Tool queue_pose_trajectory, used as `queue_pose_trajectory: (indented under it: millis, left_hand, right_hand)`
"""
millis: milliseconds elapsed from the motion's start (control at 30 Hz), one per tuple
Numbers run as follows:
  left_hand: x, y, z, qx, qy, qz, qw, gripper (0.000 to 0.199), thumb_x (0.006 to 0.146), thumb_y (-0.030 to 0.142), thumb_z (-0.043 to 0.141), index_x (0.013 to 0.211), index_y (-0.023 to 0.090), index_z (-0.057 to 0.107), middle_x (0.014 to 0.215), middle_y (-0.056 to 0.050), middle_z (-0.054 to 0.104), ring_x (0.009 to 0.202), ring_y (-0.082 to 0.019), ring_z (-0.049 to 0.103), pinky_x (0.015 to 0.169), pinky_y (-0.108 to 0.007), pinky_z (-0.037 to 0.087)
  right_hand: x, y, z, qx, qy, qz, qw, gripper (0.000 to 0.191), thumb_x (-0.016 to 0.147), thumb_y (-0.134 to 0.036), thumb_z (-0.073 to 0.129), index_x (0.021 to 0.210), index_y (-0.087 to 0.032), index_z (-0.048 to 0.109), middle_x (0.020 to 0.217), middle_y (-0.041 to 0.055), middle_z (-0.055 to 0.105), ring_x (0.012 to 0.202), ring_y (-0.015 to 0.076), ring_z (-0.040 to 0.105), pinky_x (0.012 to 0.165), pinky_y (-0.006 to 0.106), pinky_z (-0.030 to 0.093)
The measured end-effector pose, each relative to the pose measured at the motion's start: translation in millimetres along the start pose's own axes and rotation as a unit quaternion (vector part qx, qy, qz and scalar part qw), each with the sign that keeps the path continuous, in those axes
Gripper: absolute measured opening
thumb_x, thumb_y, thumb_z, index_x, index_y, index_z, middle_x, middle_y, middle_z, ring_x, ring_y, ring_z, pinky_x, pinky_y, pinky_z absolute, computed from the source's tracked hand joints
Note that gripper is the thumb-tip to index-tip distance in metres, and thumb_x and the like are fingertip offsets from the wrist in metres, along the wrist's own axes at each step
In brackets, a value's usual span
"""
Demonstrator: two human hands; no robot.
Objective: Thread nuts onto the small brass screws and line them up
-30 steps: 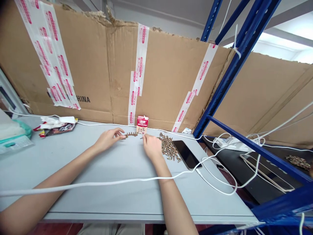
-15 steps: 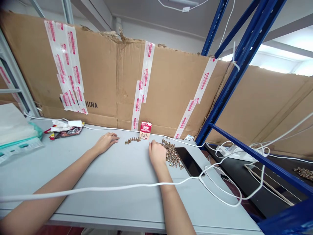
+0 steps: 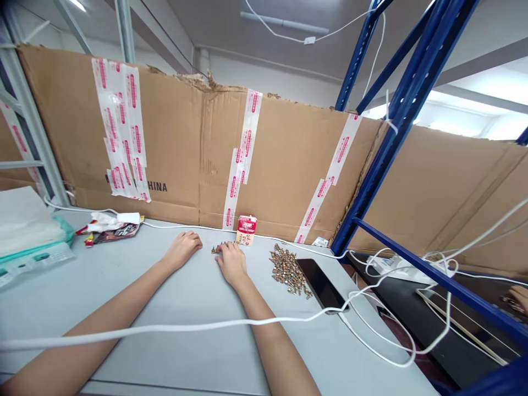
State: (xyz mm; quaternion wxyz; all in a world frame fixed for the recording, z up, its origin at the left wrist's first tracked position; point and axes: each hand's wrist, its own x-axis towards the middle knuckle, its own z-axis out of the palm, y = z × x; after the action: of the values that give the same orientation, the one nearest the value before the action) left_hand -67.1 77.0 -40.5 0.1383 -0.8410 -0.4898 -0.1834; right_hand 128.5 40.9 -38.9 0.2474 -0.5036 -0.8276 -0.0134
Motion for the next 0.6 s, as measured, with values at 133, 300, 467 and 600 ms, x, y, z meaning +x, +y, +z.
queue_pose_trajectory:
  millis: [133, 300, 467, 600]
  left_hand:
    - [1, 1, 1.1, 0.042, -0.002, -0.001, 0.999, 0.027, 0.084, 0.013, 0.041, 0.075, 0.013, 0.066, 0.080, -0.015, 0.062, 0.087, -0.027, 0.050, 0.073, -0.038, 0.031]
    - [1, 4, -1.3, 0.041, 0.003, -0.006, 0.999, 0.024, 0.083, 0.014, 0.043, 0.077, 0.010, 0.066, 0.082, -0.017, 0.062, 0.089, -0.029, 0.051, 0.076, -0.039, 0.032]
    - [6, 13, -8.3, -0.158, 0.044, -0.080, 0.983, 0.020, 0.081, 0.028, 0.051, 0.078, 0.017, 0.067, 0.086, -0.009, 0.067, 0.090, -0.026, 0.053, 0.080, -0.038, 0.034]
    - [14, 38, -9.1, -0.457, 0.034, -0.155, 0.875, 0.026, 0.074, 0.039, 0.058, 0.078, 0.015, 0.068, 0.083, -0.007, 0.069, 0.081, -0.022, 0.057, 0.076, -0.032, 0.040]
  right_hand:
    - [8, -2, 6, -0.009, -0.001, 0.002, 1.000, 0.013, 0.081, -0.026, 0.056, 0.094, -0.022, 0.057, 0.096, 0.0029, 0.059, 0.094, 0.0189, 0.050, 0.078, 0.030, 0.038]
    - [4, -1, 0, 0.015, 0.002, -0.012, 1.000, 0.010, 0.078, -0.027, 0.060, 0.086, -0.020, 0.059, 0.092, 0.0037, 0.061, 0.092, 0.0186, 0.051, 0.076, 0.028, 0.038]
    - [-9, 5, -12, 0.136, 0.000, 0.008, 0.991, 0.001, 0.077, -0.018, 0.059, 0.077, -0.018, 0.060, 0.079, 0.0017, 0.065, 0.076, 0.0142, 0.056, 0.072, 0.025, 0.040]
    - [-19, 15, -23, 0.271, 0.052, 0.091, 0.957, 0.005, 0.074, -0.019, 0.059, 0.076, -0.016, 0.061, 0.075, 0.0021, 0.067, 0.065, 0.0124, 0.058, 0.067, 0.024, 0.043]
